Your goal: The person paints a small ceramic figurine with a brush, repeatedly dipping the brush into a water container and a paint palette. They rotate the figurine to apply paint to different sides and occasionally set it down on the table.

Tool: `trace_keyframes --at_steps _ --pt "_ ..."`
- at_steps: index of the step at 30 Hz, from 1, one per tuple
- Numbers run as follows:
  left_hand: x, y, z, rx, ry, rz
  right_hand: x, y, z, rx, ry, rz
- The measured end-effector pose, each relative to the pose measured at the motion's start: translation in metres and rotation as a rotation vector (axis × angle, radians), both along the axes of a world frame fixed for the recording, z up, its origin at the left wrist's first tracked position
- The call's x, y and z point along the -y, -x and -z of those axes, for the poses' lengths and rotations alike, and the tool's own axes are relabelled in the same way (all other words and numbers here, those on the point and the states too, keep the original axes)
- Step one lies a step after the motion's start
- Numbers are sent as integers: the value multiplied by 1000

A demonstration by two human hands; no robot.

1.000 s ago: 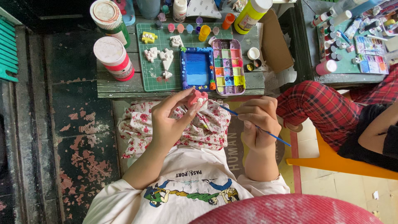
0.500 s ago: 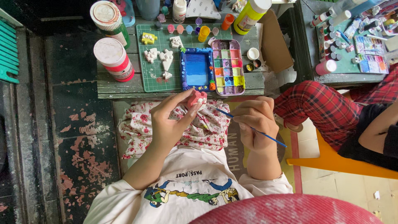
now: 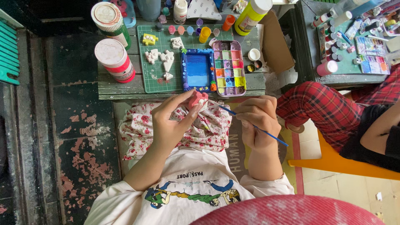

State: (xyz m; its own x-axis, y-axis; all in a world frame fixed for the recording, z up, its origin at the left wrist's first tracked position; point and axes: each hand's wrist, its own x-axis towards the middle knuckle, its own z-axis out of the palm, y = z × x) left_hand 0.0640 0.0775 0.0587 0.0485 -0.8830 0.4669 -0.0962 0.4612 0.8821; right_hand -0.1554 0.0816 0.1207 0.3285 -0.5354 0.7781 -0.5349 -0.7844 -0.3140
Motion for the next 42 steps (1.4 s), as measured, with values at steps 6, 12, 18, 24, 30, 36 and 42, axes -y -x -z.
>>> trace_keyframes --at_steps 6,12,18,24,30,36,42 --pt "-16 -7 -15 -172 -106 85 -17 17 -9 202 33 63" --pt "-2 -9 7 -279 -238 123 27 76 29 479 -155 322" --pt "35 -2 96 -302 -247 123 98 99 147 457 -515 444" --pt "64 9 144 -276 -292 95 156 98 203 -46 -250 411" --pt "59 13 133 -247 -325 81 162 100 185 -69 -411 343" --pt "55 18 126 -294 -317 97 156 108 176 -77 -443 303" --pt "54 3 107 -269 -305 57 115 80 149 365 -424 179"
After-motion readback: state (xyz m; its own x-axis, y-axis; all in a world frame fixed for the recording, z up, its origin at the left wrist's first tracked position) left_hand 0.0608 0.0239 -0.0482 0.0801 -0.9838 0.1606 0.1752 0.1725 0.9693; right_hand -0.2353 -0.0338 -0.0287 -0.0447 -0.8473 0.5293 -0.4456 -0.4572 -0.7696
